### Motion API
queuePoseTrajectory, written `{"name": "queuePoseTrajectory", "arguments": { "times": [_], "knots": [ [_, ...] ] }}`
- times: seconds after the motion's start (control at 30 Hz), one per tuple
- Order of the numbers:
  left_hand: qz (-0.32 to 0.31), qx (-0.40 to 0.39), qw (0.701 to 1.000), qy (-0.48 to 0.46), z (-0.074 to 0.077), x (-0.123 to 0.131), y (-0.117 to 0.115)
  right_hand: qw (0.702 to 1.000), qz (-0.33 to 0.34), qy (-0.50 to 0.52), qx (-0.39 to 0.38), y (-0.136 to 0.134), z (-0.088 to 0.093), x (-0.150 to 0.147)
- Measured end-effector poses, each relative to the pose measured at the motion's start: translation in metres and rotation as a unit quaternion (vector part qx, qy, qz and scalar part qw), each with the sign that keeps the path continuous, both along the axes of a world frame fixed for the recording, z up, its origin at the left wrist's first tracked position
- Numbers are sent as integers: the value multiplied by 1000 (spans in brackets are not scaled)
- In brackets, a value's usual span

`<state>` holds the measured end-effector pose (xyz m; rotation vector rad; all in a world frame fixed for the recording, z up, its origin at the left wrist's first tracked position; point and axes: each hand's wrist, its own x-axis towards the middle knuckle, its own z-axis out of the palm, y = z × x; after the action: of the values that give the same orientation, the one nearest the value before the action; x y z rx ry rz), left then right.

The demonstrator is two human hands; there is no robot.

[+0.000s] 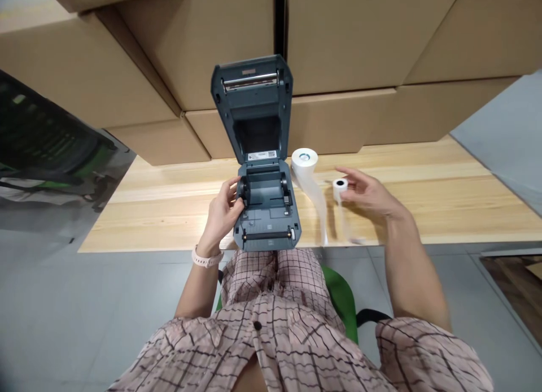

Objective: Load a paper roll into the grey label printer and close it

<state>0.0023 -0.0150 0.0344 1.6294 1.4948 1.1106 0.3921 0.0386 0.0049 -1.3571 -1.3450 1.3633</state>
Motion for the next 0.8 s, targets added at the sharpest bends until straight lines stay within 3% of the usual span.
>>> {"name": "queuePoseTrajectory", "arguments": {
  "times": [0.2,0.37,0.5,0.67,0.8],
  "knots": [
    [5,5,1000,-17,-2,0,-1,999,33,22,15,18,-15,-19],
    [10,9,1000,-14,-5,-1,0,996,35,76,31,18,-20,-20],
    [8,4,1000,-16,-8,-1,0,997,54,55,28,15,-23,-22],
    [8,5,1000,-11,-4,0,0,995,76,53,46,15,-6,-9],
    [-14,16,999,39,3,-1,0,992,76,-14,96,50,21,-6]
  ]
}}
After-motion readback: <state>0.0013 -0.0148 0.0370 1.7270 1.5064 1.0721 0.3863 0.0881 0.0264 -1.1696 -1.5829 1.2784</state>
